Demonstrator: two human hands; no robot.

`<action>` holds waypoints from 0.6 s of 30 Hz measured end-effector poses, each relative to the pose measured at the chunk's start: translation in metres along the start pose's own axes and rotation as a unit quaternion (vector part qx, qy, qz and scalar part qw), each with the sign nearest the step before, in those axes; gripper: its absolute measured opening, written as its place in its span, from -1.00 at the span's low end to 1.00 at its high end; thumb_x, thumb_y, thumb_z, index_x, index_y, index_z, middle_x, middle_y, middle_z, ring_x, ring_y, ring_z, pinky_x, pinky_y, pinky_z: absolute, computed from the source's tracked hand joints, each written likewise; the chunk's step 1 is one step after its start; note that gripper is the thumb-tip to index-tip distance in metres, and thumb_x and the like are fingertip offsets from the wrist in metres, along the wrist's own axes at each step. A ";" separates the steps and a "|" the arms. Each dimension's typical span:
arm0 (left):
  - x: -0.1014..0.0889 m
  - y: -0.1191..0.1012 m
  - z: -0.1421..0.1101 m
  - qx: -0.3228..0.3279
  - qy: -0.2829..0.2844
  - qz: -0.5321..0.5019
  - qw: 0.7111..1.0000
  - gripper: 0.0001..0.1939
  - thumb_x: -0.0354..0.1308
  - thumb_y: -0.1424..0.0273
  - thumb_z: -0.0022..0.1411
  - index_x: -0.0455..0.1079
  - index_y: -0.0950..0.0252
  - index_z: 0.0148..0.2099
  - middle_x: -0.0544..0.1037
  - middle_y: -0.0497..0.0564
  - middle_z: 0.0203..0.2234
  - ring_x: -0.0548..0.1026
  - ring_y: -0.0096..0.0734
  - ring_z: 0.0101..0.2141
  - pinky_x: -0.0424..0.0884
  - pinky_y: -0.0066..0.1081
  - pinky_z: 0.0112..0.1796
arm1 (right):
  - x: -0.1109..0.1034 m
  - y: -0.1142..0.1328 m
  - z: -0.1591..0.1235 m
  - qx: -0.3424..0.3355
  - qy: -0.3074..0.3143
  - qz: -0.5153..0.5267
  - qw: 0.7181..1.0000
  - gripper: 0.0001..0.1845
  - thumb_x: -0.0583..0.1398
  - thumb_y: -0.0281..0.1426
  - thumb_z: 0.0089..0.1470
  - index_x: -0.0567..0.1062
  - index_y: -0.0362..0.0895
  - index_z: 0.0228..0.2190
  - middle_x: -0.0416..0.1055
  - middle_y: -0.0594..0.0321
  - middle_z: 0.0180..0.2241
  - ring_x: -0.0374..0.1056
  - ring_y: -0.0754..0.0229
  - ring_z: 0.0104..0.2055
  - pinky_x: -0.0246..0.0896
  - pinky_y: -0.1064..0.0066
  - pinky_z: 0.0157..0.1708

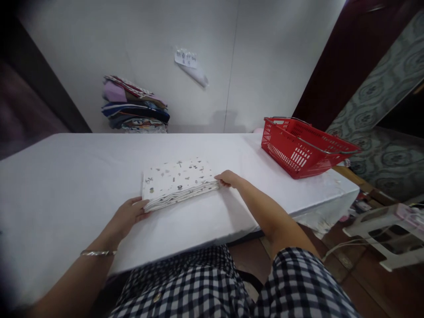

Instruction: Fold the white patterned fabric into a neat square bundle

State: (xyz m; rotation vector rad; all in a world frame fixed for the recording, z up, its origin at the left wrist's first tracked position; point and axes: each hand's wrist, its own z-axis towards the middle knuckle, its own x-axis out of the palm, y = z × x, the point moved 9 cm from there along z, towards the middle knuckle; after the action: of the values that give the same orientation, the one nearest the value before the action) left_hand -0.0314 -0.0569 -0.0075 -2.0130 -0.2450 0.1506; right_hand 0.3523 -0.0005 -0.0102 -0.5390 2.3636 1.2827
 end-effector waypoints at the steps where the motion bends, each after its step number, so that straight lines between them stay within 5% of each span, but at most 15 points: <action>1: 0.000 0.000 0.000 0.001 0.000 0.004 1.000 -0.58 0.20 0.56 0.06 0.27 0.38 -0.01 0.51 0.02 -0.47 0.49 -0.45 -0.52 0.48 -0.43 -0.46 | 0.000 0.000 0.000 0.004 0.004 0.004 1.000 -0.68 0.24 -0.22 0.00 0.31 -0.17 -0.57 0.26 0.38 -0.71 0.12 0.43 -0.71 0.00 0.58 -0.71; 18: 0.002 0.002 0.003 0.009 0.015 0.020 1.000 -0.63 0.16 0.50 0.10 0.24 0.35 -0.02 0.50 0.05 -0.42 0.47 -0.49 -0.52 0.46 -0.45 -0.45 | 0.010 -0.004 -0.004 0.079 0.074 -0.061 0.992 -0.66 0.27 -0.21 -0.03 0.39 -0.24 -0.54 0.35 0.26 -0.67 0.28 0.33 -0.66 0.19 0.52 -0.65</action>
State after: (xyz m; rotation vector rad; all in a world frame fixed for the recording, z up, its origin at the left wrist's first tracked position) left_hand -0.0298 -0.0548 -0.0104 -2.0009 -0.1836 0.1465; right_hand 0.3447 -0.0076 -0.0158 -0.7385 2.4835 1.0225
